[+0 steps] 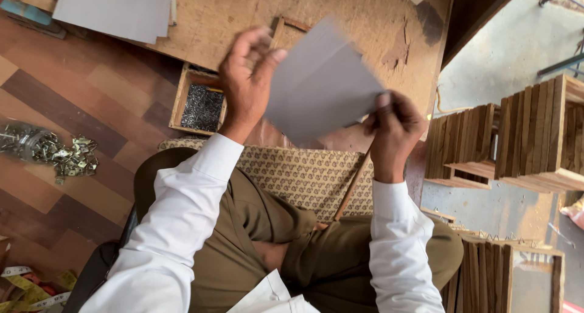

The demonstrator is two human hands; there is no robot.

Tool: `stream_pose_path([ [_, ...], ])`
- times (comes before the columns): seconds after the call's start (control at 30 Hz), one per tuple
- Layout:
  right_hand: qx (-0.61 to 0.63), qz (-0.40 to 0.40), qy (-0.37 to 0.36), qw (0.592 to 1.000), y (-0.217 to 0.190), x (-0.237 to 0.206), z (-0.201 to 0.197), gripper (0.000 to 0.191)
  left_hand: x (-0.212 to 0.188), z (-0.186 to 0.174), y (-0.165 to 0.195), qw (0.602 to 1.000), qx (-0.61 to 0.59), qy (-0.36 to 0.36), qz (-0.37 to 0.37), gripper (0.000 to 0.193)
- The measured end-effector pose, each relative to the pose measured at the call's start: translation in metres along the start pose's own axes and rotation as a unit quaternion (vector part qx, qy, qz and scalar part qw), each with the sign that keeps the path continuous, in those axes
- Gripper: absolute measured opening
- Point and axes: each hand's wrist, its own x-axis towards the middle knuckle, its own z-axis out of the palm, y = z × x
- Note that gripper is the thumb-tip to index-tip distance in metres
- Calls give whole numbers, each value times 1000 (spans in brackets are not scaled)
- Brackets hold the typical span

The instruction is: The person assembles picture frames by placing backing boards into wooden frames, securing them with a hammer and nails, and attaching metal hanging hardware. The person works on multiple frames sequentially, stacking completed units aside.

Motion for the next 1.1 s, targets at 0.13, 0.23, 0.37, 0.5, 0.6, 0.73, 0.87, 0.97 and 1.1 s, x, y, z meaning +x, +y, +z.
stream_pose_path([
  [0.13,159,112,17,981,35,13,-7,25,-9,-17,-11,963,245,-12,114,70],
  [0.23,204,175,14,963,66,13,-2,23,-19,-15,-30,963,221,-142,-59,94],
  [0.37,-16,111,21,994,93,10,-2,31,-21,-5,-57,935,298,-161,-102,85],
  [0.5,-316,-22,43,947,106,6,-8,33,-21,-5,-69,926,340,-142,-78,85],
  [0.6,-338,-32,24,940,112,4,-12,26,-21,-4,-71,955,222,-136,-140,58],
  [0.73,-355,-125,38,926,117,0,-12,18,-20,-3,-69,955,258,-139,-55,20],
  [0.87,-356,-151,53,921,121,-5,-11,11,-18,-4,-66,956,253,-140,-49,18],
  [0.97,-349,-163,78,920,125,-7,-10,11,-18,-5,-63,953,262,-143,-56,19],
  [1.1,-324,-187,87,923,131,-9,-10,12,-16,-4,-60,950,272,-145,-54,18],
])
